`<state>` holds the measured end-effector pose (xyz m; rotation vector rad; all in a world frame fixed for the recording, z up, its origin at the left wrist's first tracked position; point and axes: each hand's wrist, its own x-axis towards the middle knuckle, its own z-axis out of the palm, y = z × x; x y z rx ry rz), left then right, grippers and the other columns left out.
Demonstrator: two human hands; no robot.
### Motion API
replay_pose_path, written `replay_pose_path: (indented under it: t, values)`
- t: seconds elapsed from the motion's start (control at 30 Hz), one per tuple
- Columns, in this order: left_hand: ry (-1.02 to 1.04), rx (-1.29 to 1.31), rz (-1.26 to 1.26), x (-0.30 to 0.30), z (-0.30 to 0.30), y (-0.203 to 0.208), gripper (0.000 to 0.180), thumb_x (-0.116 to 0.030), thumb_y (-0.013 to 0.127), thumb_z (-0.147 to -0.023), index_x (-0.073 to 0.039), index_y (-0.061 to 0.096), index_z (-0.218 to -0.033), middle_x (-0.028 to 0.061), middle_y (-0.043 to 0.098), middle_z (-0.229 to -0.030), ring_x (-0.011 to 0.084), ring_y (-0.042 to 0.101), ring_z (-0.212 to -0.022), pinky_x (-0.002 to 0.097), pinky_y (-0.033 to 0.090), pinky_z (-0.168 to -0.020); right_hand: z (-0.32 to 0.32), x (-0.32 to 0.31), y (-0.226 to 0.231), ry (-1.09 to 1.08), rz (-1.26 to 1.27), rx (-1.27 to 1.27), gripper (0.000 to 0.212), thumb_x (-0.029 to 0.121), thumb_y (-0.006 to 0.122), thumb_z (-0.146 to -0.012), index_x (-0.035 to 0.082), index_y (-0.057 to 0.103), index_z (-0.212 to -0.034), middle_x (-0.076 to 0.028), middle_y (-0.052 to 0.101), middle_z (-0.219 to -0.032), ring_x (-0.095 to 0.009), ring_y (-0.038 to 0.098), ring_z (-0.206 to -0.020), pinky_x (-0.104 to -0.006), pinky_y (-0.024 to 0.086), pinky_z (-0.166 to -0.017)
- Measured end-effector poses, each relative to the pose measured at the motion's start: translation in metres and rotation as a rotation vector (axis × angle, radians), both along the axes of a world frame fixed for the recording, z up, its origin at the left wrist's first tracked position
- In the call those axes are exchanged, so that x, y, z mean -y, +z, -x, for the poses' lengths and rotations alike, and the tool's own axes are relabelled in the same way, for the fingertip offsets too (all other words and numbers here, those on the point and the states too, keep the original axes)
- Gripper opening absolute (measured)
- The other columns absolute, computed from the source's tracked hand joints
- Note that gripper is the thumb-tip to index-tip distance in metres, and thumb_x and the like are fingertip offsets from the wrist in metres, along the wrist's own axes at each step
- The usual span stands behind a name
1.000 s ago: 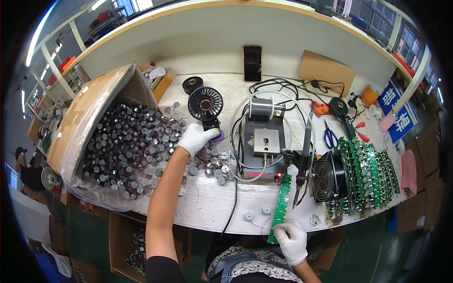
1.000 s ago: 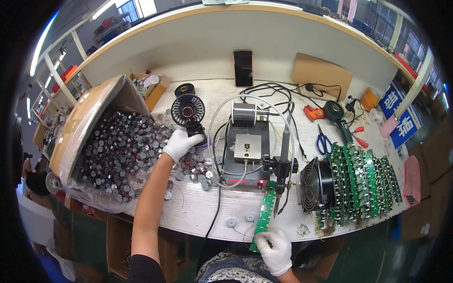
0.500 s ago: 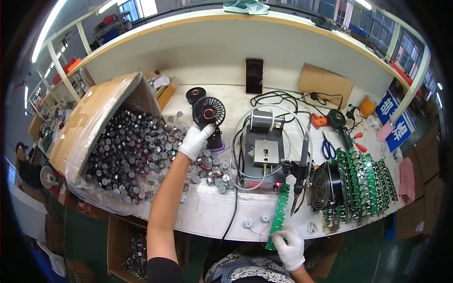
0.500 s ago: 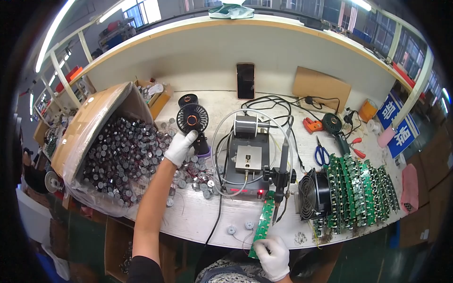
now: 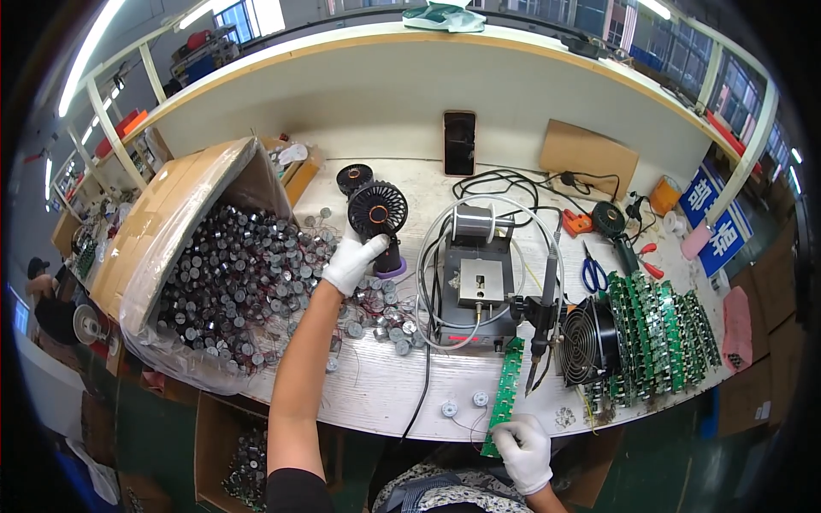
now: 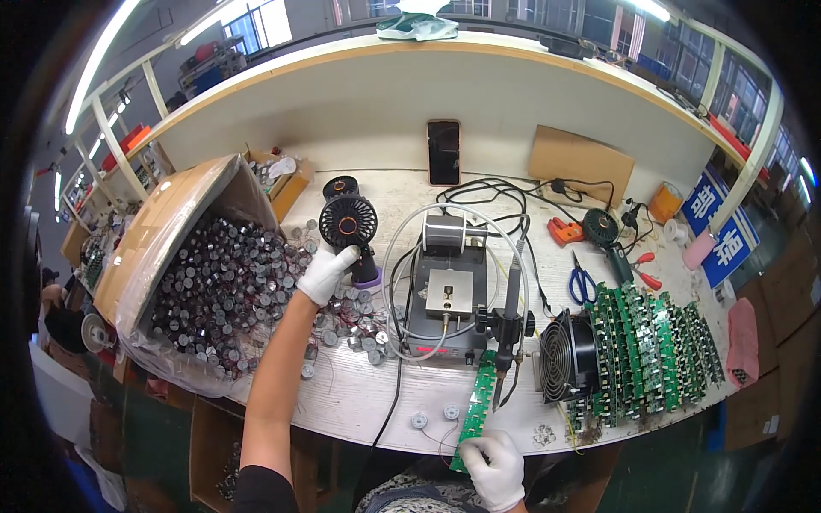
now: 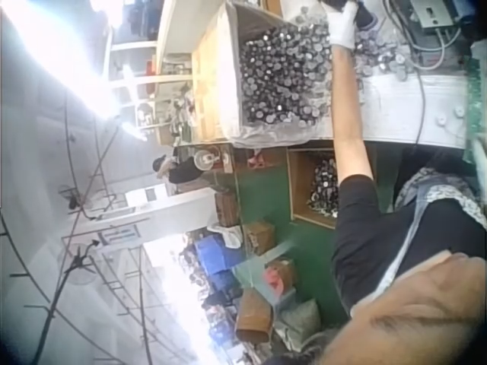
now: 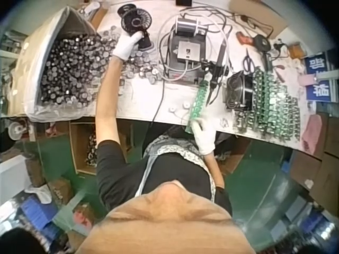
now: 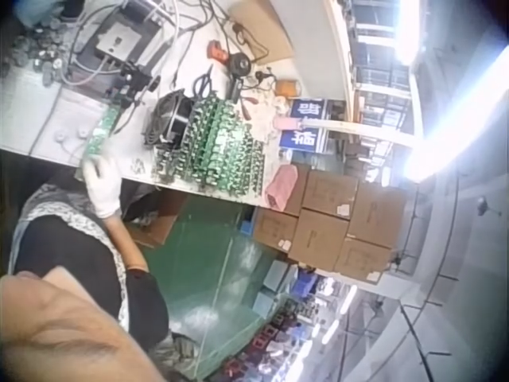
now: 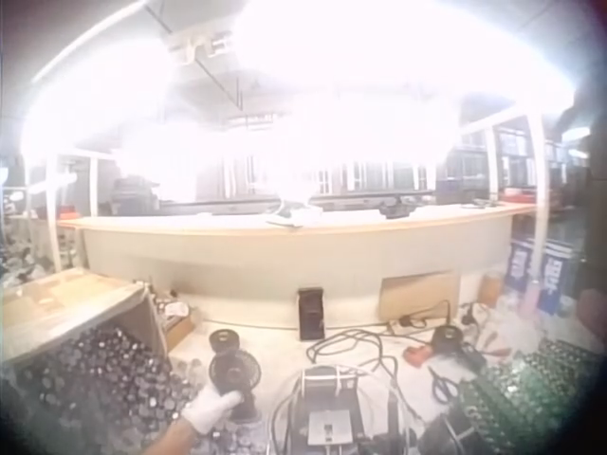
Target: The person assembles portable fans by integrating electric motors and printed circuit boards into fan housings, connecting the components with wires. A soldering iron is used to secure the electrical connections.
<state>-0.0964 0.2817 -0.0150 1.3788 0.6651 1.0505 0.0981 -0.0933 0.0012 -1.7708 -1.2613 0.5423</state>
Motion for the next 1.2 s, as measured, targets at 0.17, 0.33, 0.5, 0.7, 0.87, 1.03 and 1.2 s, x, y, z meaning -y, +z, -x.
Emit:
replay_pose_path:
  t: [0.17, 0.33, 0.5, 0.7, 0.87, 1.03, 1.2]
  values:
    - [-0.028, -0.035, 0.024, -0.004, 0.002, 0.000, 0.059, -0.011, 0.065, -0.085, -0.005, 0.036, -0.136, 0.0052, 0.051, -0.125, 0.0156, 0.049, -0.112, 0.0306, 0.041, -0.097, 0.000, -0.001, -0.001, -0.007, -0.013, 0.017, 0.006, 0.002, 0.062, -0.073, -0.001, 0.067, -0.074, -0.012, 0.061, -0.075, -0.024, 0.060, -0.072, -0.0317, 0.048, -0.065]
    - [-0.039, -0.027, 0.035, -0.006, 0.004, 0.001, 0.056, -0.010, 0.065, -0.084, -0.003, 0.039, -0.133, 0.0055, 0.052, -0.123, 0.0156, 0.050, -0.111, 0.0306, 0.042, -0.096, 0.000, -0.002, -0.004, -0.007, -0.027, 0.014, 0.006, 0.002, 0.063, -0.072, -0.001, 0.067, -0.074, -0.012, 0.061, -0.076, -0.024, 0.060, -0.072, -0.0317, 0.048, -0.066]
    - [-0.017, -0.048, -0.010, -0.004, 0.004, 0.004, 0.057, -0.008, 0.066, -0.081, -0.002, 0.040, -0.132, 0.0063, 0.054, -0.121, 0.0160, 0.052, -0.108, 0.0305, 0.043, -0.094, 0.001, -0.001, -0.004, -0.020, -0.024, 0.016, 0.005, 0.002, 0.063, -0.072, -0.001, 0.067, -0.074, -0.012, 0.061, -0.076, -0.024, 0.060, -0.072, -0.0319, 0.048, -0.066]
    - [-0.018, -0.135, -0.019, 0.006, 0.010, 0.012, 0.055, -0.004, 0.063, -0.080, -0.005, 0.041, -0.130, 0.0042, 0.054, -0.119, 0.0148, 0.052, -0.108, 0.0311, 0.042, -0.095, 0.001, 0.003, -0.008, 0.004, -0.049, 0.024, 0.006, 0.003, 0.063, -0.073, -0.001, 0.067, -0.075, -0.012, 0.061, -0.076, -0.024, 0.060, -0.072, -0.0322, 0.048, -0.066]
    - [0.265, -0.521, -0.264, 0.008, 0.019, 0.023, 0.068, -0.019, 0.071, -0.075, 0.004, 0.038, -0.129, 0.0127, 0.057, -0.115, 0.0194, 0.055, -0.110, 0.0318, 0.044, -0.094, -0.005, 0.007, -0.008, 0.019, 0.006, -0.020, 0.007, 0.006, 0.068, -0.074, 0.001, 0.068, -0.079, -0.012, 0.061, -0.075, -0.025, 0.060, -0.070, -0.0325, 0.047, -0.063]
    - [0.609, -0.169, -0.350, 0.076, 0.021, 0.069, 0.026, -0.001, 0.059, -0.086, 0.003, 0.058, -0.112, 0.0090, 0.063, -0.102, 0.0107, 0.058, -0.087, 0.0233, 0.048, -0.078, -0.007, 0.000, -0.007, 0.061, -0.002, -0.028, 0.007, 0.007, 0.067, -0.076, 0.002, 0.068, -0.081, -0.012, 0.061, -0.080, -0.026, 0.060, -0.072, -0.0329, 0.048, -0.065]
    - [-0.134, -0.541, -0.643, 0.186, 0.001, 0.089, 0.015, 0.002, 0.064, -0.075, -0.003, 0.065, -0.088, 0.0093, 0.067, -0.079, 0.0208, 0.066, -0.074, 0.0286, 0.052, -0.066, -0.011, 0.001, -0.005, 0.029, 0.000, -0.072, 0.005, 0.005, 0.065, -0.075, 0.001, 0.067, -0.078, -0.013, 0.062, -0.081, -0.026, 0.060, -0.076, -0.0332, 0.048, -0.069]
